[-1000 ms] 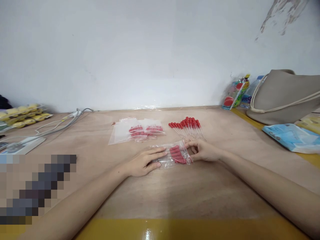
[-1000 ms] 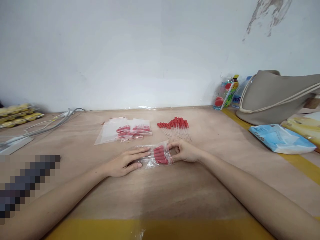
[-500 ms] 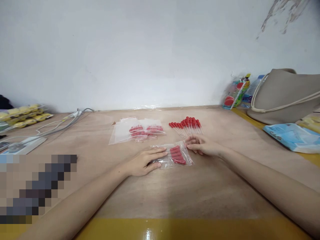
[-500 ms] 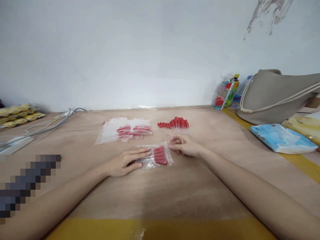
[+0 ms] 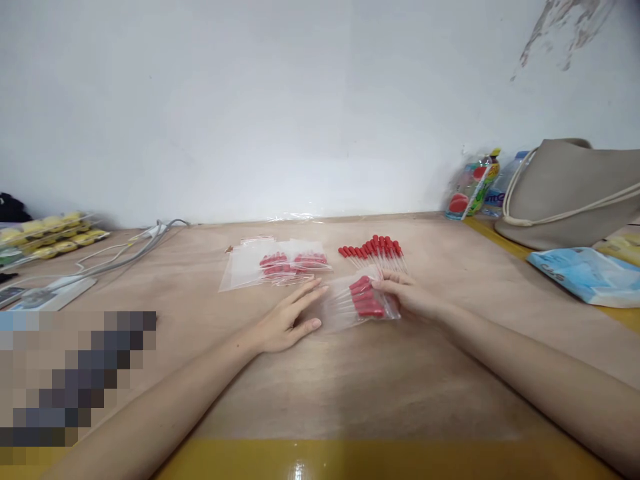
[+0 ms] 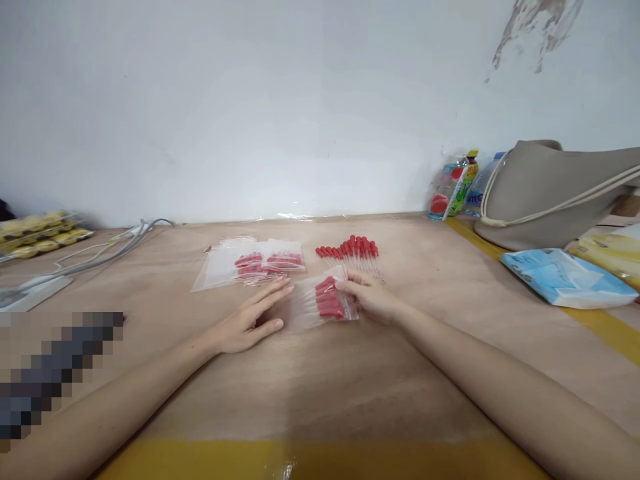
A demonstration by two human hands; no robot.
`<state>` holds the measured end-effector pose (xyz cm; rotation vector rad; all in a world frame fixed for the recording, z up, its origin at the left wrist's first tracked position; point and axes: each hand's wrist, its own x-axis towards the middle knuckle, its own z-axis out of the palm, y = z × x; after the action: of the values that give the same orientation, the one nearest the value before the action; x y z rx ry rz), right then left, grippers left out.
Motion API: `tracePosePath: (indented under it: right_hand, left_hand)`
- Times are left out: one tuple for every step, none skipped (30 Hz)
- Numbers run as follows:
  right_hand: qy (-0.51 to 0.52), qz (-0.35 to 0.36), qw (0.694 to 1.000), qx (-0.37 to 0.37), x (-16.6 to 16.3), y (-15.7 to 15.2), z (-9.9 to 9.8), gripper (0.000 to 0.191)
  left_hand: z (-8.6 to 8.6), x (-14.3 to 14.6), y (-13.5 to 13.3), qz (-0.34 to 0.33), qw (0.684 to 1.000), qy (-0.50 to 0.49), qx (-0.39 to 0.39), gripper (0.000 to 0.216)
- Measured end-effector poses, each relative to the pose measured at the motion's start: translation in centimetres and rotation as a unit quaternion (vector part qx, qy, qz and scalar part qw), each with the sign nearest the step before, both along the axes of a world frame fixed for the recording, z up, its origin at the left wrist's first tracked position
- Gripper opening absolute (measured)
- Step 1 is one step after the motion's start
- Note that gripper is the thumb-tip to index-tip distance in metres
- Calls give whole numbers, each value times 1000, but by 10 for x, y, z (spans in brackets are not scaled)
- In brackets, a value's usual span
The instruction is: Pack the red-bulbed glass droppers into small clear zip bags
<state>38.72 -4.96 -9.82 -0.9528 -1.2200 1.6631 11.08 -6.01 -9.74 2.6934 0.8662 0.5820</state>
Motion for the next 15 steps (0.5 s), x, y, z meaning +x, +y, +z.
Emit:
tracePosePath:
  right_hand:
    - [11, -24, 1000, -1, 3, 3, 2, 14]
    - [18, -48, 999, 3, 7, 7, 6, 10]
    - [23, -72, 997, 9, 10, 12, 9, 8]
    - [32, -98, 995, 17, 12, 16, 14, 8]
    - [41, -123, 991, 28, 13, 20, 18, 10]
    - [48, -143, 988, 43, 13, 24, 23, 14]
    - [46, -158, 984, 66, 11, 28, 27, 17]
    - [30, -168, 980, 101, 8, 32, 30, 18]
    - [-3, -178, 973, 149, 3, 36, 32, 18]
    - [-52, -192, 958, 206, -3, 40, 33, 16]
    - [-112, -208, 934, 267, -11, 45, 34, 14]
    - [-181, -226, 900, 326, -19, 50, 33, 12]
    - [-250, -240, 862, 371, -28, 54, 32, 11]
    - [-314, -245, 823, 404, -38, 58, 31, 12]
    - [-376, -242, 787, 425, -47, 62, 29, 15]
  left_hand:
    - [0, 1, 0, 10, 1000, -11, 12, 52]
    - [-1, 1, 0, 25, 999, -25, 27, 49]
    - [-1, 2, 0, 46, 997, -39, 46, 46]
    - [-2, 2, 0, 70, 994, -54, 68, 41]
    - [-2, 2, 1, 99, 988, -69, 94, 36]
    - [-2, 1, 3, 129, 980, -85, 122, 30]
    - [-1, -1, 6, 162, 970, -100, 151, 24]
    - [0, -4, 9, 197, 957, -113, 178, 19]
    - [1, -9, 13, 233, 943, -123, 201, 15]
    - [2, -15, 18, 271, 928, -129, 219, 12]
    - [3, -22, 23, 308, 913, -129, 233, 12]
    - [4, -30, 29, 345, 899, -123, 240, 13]
    - [4, -38, 34, 381, 885, -111, 245, 17]
    - [4, -47, 40, 411, 874, -91, 243, 20]
    - [3, -55, 45, 432, 868, -72, 235, 23]
